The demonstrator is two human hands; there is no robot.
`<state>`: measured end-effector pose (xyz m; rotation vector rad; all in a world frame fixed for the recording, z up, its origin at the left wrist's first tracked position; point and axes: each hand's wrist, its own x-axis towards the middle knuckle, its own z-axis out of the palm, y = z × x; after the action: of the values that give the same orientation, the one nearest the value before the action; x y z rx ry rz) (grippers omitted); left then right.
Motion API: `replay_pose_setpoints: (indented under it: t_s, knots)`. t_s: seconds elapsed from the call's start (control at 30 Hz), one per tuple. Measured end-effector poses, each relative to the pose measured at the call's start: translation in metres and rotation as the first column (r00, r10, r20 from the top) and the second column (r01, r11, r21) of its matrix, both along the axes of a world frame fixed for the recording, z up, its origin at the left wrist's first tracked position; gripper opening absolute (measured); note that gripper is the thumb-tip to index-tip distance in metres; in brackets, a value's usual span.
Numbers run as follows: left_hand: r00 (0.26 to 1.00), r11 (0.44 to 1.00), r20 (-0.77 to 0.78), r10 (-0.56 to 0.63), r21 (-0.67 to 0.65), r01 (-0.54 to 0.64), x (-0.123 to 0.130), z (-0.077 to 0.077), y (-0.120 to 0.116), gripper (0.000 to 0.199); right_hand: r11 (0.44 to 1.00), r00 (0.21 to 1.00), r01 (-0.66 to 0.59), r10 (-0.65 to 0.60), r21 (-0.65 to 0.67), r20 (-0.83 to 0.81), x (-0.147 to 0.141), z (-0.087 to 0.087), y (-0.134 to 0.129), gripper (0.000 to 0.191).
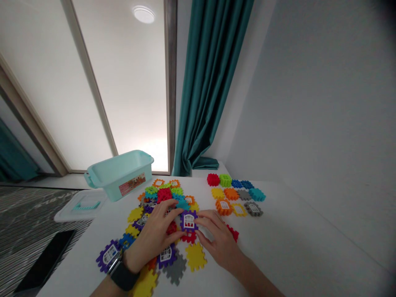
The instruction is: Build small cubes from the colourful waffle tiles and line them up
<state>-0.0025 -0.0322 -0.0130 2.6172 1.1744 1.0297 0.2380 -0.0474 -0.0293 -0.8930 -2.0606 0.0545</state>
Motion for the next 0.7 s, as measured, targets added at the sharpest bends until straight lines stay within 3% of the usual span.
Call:
replay_pose_setpoints:
  t_s: [0.27, 0.7]
  knots:
    - [0.99, 0.99, 0.127, -0.053, -0.121, 0.068, 0.0002, -0.0017, 0.0001, 0.047, 0.999, 0.999, -0.018, 0.017, 0.045, 0.032, 0.0043, 0.0037, 0.001, 0.026]
    - [0.991, 0.981, 0.132, -0.036, -0.185, 0.06, 0.0021, -0.0045, 0.0006, 0.049, 0.998, 0.999, -0.031, 0.03, 0.051, 0.017, 0.0033, 0.0039, -0.0009, 0.021]
